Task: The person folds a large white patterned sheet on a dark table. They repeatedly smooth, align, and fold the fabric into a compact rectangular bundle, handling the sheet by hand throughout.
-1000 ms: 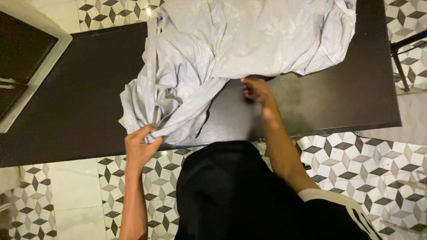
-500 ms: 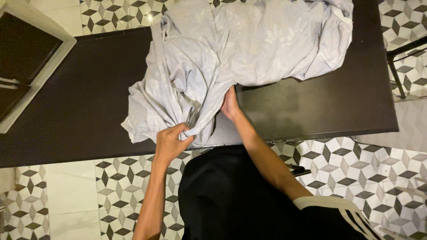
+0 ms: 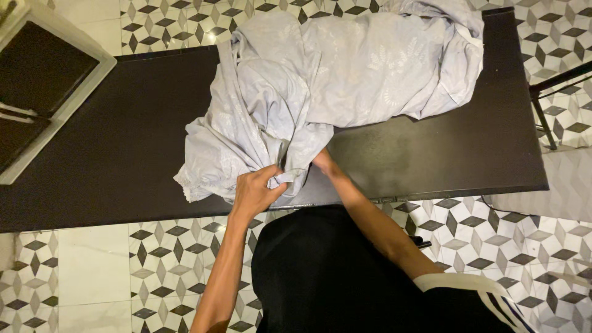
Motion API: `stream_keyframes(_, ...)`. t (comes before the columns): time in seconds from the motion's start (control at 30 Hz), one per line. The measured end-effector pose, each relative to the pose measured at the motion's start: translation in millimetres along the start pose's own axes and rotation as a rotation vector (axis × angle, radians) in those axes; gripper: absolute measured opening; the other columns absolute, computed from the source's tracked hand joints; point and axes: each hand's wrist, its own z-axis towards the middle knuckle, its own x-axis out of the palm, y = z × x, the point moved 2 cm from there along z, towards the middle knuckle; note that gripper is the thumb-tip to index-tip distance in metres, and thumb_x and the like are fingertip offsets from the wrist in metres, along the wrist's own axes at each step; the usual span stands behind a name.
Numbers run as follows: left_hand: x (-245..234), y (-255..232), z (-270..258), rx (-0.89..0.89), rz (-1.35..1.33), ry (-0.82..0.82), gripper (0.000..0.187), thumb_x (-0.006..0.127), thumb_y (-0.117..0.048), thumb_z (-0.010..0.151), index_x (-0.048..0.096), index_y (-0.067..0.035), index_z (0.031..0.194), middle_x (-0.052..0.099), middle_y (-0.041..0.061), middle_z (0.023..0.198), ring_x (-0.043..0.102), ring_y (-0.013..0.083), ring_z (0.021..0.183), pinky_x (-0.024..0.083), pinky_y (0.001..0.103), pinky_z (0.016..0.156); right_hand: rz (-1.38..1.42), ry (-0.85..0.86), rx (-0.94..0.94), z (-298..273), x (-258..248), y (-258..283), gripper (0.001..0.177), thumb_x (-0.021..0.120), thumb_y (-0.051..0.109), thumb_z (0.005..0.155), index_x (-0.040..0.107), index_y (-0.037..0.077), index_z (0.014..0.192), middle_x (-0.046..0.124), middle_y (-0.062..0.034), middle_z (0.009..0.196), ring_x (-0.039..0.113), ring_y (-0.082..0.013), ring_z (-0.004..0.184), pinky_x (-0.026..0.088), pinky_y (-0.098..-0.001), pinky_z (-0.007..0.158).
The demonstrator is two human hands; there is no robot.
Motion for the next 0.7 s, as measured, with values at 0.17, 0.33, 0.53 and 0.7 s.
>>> stream_keyframes(0.17, 1.1, -2.2, 1.0, -0.01, 0.004, 0.015, 0.021, 0.079, -0.018, 0.076, 0.071, -0.008, 0.093, 0.074, 0.009, 0.083, 0.071, 0.0305, 0.069, 0.054, 0.039, 0.061, 0.412, 0.015, 0.06, 8.7, -21.9, 0.4, 0.056, 0.053, 0.04, 0.096, 0.062, -0.001, 0.133, 0.07, -0.0133, 0.131, 0.066, -0.0249, 0.12, 0.051, -0.0349, 0.103)
stream_keyframes(0.33, 3.0, -6.1, 4.7, -0.024, -0.017, 0.034, 0.02, 0.079, -0.018, 0.077, 0.072, -0.008, 0.093, 0.074, 0.008, 0.083, 0.069, 0.0298, 0.065, 0.053, 0.039, 0.059, 0.687, -0.031, -0.019, 15.0, -35.4, 17.4, 0.057, 0.049, 0.044, 0.097, 0.063, -0.001, 0.13, 0.072, -0.0136, 0.127, 0.069, -0.0252, 0.116, 0.053, -0.035, 0.101)
stream_keyframes(0.53, 5.6, -10.3, 9.3, -0.037, -0.004, 0.046, 0.017, 0.078, -0.017, 0.077, 0.073, -0.009, 0.091, 0.074, 0.007, 0.08, 0.067, 0.0287, 0.061, 0.051, 0.039, 0.058, 0.547, -0.105, -0.051, 16.1, -38.4, 20.5, 0.036, 0.062, 0.024, 0.092, 0.064, 0.002, 0.12, 0.073, -0.0125, 0.113, 0.072, -0.0262, 0.1, 0.058, -0.0416, 0.085)
stream_keyframes(0.7, 3.5, -7.0, 7.2, -0.059, 0.026, 0.054, 0.02, 0.08, -0.018, 0.075, 0.074, -0.008, 0.091, 0.072, 0.009, 0.075, 0.068, 0.0289, 0.061, 0.052, 0.039, 0.059, 0.377, -0.308, 0.08, 28.0, -61.8, -3.9, 0.026, 0.073, 0.012, 0.086, 0.065, 0.008, 0.11, 0.072, -0.0055, 0.095, 0.071, -0.0193, 0.079, 0.059, -0.037, 0.066)
